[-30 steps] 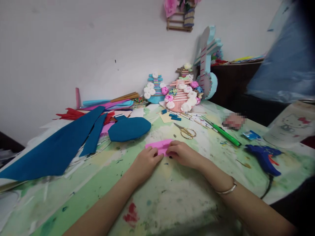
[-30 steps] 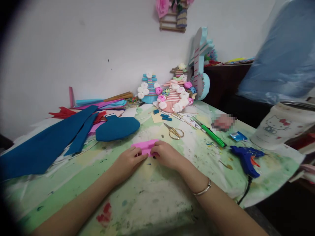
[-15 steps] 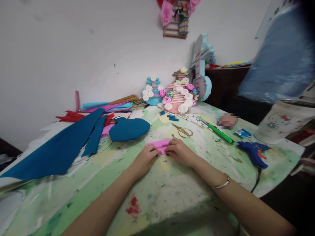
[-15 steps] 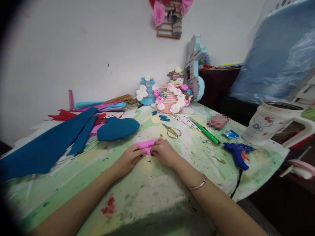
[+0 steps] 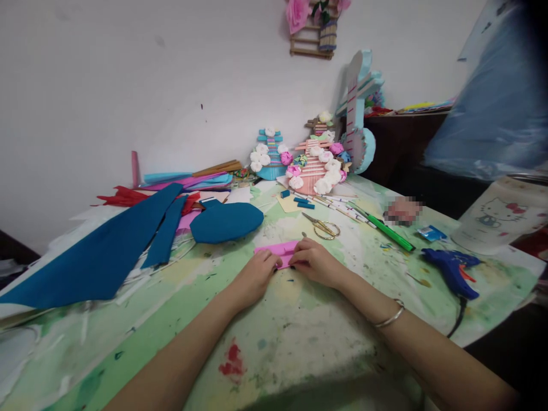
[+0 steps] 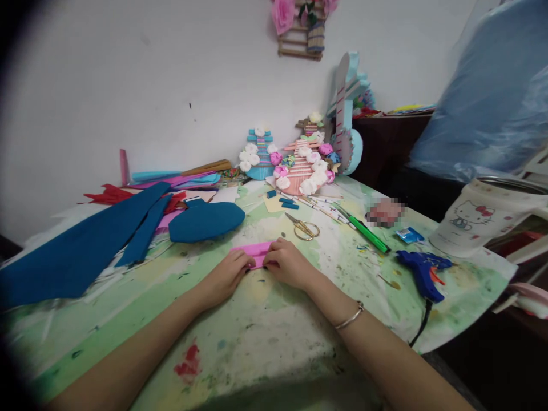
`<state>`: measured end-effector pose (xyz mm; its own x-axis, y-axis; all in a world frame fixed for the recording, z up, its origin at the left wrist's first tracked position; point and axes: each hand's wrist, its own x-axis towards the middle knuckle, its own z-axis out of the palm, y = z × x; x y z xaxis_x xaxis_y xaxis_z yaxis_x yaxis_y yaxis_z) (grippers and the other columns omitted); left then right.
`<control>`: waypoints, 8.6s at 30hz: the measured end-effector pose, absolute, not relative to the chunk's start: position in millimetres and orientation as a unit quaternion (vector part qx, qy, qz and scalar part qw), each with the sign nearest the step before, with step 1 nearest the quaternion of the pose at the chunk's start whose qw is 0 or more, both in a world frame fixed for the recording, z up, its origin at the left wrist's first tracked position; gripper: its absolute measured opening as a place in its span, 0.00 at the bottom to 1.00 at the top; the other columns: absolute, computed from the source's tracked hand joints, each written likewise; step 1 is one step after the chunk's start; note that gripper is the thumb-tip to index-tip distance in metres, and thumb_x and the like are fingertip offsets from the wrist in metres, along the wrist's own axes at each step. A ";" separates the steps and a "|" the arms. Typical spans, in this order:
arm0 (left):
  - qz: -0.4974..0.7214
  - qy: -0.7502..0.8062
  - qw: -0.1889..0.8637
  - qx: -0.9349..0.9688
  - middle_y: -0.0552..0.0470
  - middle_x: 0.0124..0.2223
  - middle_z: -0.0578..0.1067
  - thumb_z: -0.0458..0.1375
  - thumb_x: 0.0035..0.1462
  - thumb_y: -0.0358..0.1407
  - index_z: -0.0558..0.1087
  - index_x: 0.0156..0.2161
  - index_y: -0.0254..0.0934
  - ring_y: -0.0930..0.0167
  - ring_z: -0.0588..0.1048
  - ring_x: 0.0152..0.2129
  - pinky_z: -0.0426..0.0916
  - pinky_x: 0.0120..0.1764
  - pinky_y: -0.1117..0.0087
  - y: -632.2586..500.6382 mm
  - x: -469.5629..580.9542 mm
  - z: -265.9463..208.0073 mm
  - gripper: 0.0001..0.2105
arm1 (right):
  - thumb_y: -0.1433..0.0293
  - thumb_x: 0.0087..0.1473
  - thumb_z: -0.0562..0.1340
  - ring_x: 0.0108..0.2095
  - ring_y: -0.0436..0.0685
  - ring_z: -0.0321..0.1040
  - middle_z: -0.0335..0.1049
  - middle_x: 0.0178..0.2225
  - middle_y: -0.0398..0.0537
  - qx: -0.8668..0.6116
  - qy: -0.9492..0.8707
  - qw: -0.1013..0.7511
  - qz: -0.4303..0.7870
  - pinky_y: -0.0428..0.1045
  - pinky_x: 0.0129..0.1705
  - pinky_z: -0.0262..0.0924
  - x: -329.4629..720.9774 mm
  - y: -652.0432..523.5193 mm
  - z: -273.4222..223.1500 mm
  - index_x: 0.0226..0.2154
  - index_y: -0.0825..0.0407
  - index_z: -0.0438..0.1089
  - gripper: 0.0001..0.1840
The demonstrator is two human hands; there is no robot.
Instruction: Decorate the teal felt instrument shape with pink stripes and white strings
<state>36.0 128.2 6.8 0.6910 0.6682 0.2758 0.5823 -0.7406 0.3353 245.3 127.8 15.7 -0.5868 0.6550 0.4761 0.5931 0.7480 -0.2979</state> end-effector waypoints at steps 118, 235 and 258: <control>0.044 0.377 -0.077 0.922 0.45 0.33 0.74 0.50 0.56 0.28 0.75 0.31 0.34 0.65 0.69 0.34 0.61 0.37 0.64 122.4 22.4 35.4 0.11 | 0.75 0.51 0.60 0.36 0.56 0.57 0.70 0.29 0.49 -0.423 -0.875 0.233 0.006 0.51 0.37 0.49 252.8 128.0 15.7 0.29 0.50 0.75 0.08; 0.274 0.463 0.081 0.839 0.48 0.47 0.72 0.49 0.49 0.22 0.72 0.32 0.37 0.64 0.66 0.44 0.61 0.46 0.61 141.1 18.8 4.9 0.12 | 0.79 0.43 0.58 0.44 0.60 0.59 0.69 0.43 0.52 -0.501 -0.812 0.294 0.063 0.54 0.47 0.53 252.5 140.6 10.7 0.22 0.53 0.69 0.07; 0.247 0.517 -0.029 0.819 0.42 0.49 0.63 0.49 0.51 0.24 0.66 0.46 0.37 0.60 0.60 0.48 0.59 0.46 0.59 132.6 29.1 8.2 0.17 | 0.83 0.45 0.56 0.33 0.55 0.61 0.66 0.28 0.48 -0.474 -0.825 0.300 0.071 0.49 0.37 0.56 251.3 141.2 9.8 0.25 0.53 0.69 0.11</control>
<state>29.1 132.6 8.2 0.3428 0.8330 0.4342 0.8615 -0.4630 0.2082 251.3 141.2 9.8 -0.3698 0.8247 0.4278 0.7398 0.5400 -0.4015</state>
